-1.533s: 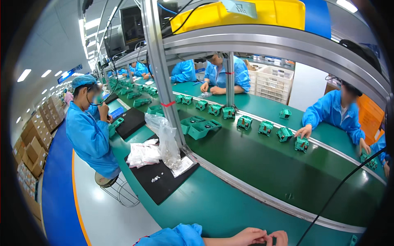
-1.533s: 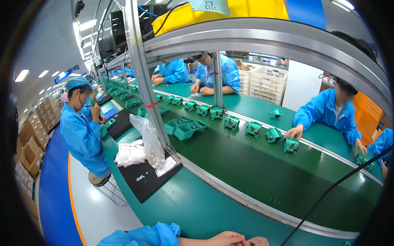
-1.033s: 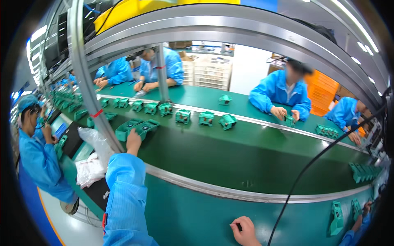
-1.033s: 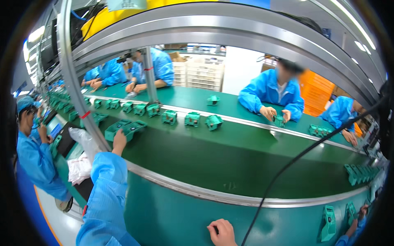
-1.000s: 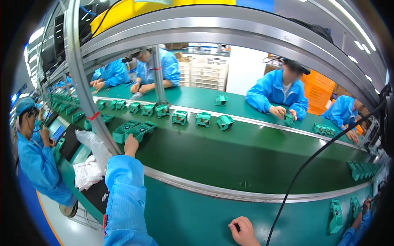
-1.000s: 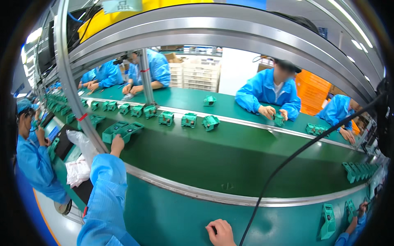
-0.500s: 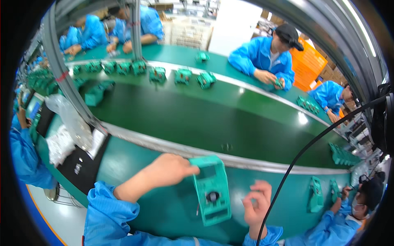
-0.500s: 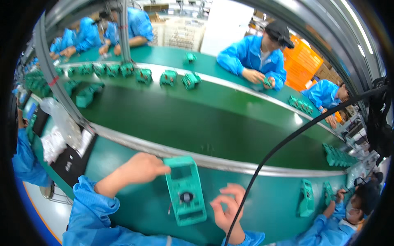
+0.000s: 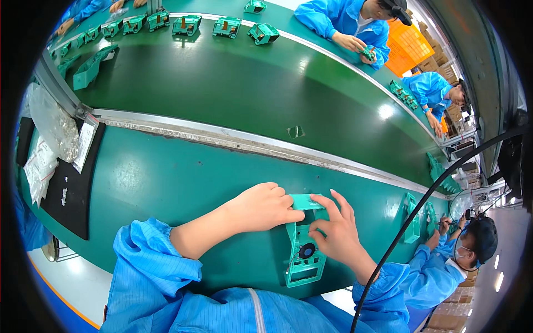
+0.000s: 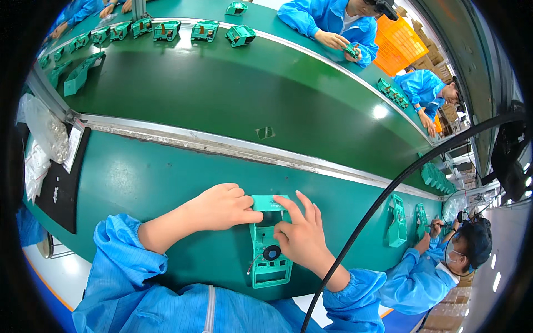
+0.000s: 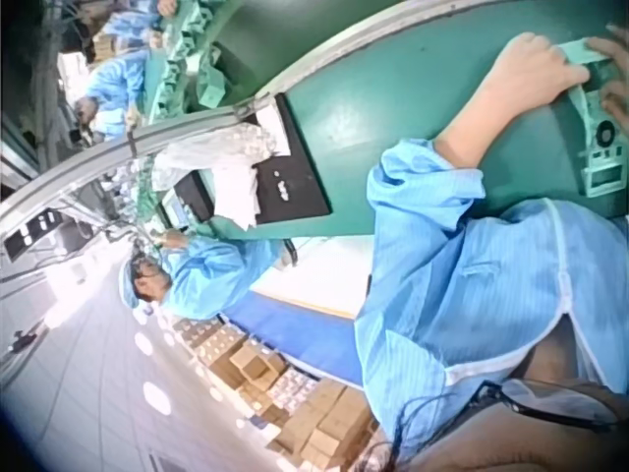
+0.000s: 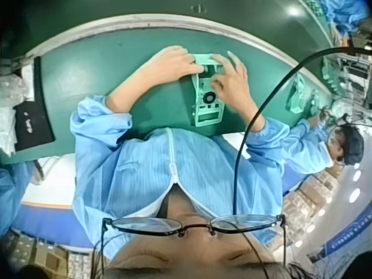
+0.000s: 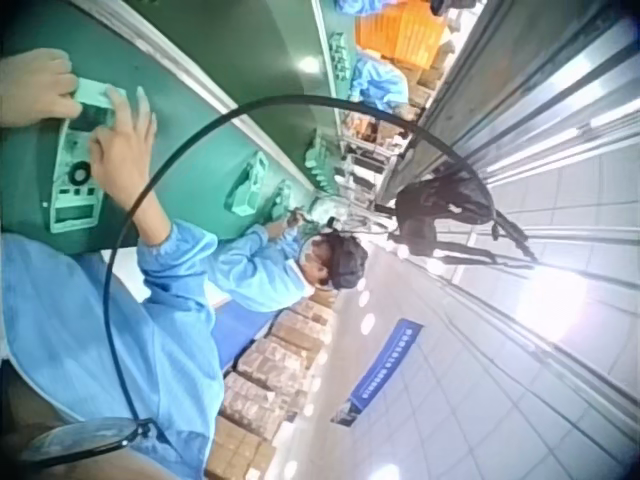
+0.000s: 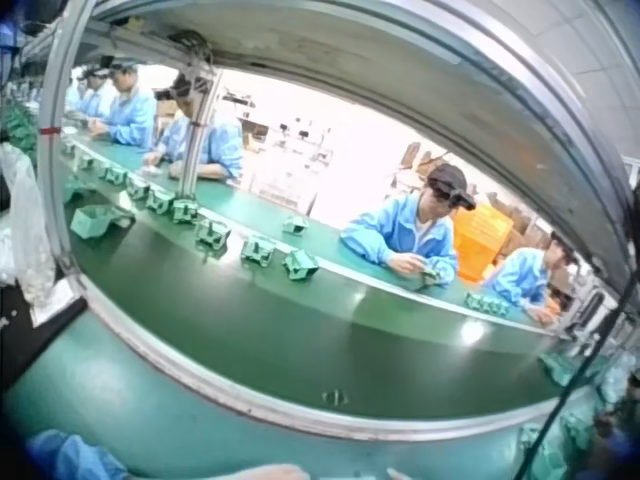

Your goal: The person assembles small electronic components by hand, inserting circuit board components and electronic parts into a green plastic housing and securing them with screws.

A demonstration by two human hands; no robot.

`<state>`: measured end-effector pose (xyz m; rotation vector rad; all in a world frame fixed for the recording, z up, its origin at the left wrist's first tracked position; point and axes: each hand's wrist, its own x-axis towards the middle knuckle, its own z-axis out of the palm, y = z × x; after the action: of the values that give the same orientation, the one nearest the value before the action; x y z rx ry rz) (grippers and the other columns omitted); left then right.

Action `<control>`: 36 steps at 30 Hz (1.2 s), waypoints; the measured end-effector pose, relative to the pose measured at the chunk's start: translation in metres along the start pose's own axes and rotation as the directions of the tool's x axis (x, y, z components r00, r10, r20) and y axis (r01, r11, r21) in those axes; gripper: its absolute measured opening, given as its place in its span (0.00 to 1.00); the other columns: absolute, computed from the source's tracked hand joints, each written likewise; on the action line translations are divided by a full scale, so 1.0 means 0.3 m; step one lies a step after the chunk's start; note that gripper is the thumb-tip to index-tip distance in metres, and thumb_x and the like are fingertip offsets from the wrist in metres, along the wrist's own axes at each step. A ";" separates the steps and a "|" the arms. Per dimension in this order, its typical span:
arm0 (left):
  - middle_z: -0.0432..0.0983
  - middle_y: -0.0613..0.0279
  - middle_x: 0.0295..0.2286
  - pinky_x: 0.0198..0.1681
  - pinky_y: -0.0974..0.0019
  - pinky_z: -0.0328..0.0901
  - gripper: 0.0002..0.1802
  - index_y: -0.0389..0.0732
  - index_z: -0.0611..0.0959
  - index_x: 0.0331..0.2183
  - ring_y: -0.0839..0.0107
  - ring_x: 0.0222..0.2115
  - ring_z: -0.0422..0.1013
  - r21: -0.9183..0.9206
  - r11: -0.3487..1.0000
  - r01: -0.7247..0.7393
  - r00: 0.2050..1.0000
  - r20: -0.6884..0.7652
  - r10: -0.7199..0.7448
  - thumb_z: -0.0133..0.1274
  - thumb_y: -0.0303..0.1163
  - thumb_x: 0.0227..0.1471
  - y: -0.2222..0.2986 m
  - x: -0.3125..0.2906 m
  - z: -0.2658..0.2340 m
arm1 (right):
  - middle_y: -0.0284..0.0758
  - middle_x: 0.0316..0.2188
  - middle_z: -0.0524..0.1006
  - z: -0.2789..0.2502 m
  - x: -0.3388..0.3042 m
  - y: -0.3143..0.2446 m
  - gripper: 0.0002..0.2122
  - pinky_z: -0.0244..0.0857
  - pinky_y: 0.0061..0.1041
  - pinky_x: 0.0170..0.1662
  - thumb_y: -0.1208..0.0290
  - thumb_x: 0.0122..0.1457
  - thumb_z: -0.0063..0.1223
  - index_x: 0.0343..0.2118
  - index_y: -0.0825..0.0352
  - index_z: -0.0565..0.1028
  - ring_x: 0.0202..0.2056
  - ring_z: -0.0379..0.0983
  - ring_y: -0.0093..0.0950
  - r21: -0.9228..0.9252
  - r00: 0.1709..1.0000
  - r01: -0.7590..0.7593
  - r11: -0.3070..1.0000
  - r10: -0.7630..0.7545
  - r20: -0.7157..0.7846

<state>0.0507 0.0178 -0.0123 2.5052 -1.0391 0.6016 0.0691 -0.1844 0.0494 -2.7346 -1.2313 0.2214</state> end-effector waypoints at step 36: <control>0.58 0.70 0.15 0.24 0.72 0.56 0.08 0.51 0.70 0.24 0.74 0.17 0.59 0.066 0.997 -0.040 0.999 -0.020 0.041 0.46 0.27 0.36 -0.005 0.008 -0.011 | 0.38 0.39 0.66 -0.032 -0.013 0.062 0.10 0.59 0.33 0.41 0.74 0.37 0.55 0.24 0.63 0.68 0.40 0.63 0.39 0.104 0.942 0.188 0.977 -0.150 -0.299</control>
<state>0.0525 0.0191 -0.0086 2.5340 -1.0811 0.6832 0.0820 -0.2000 0.0558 -2.4241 -1.3054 -0.1110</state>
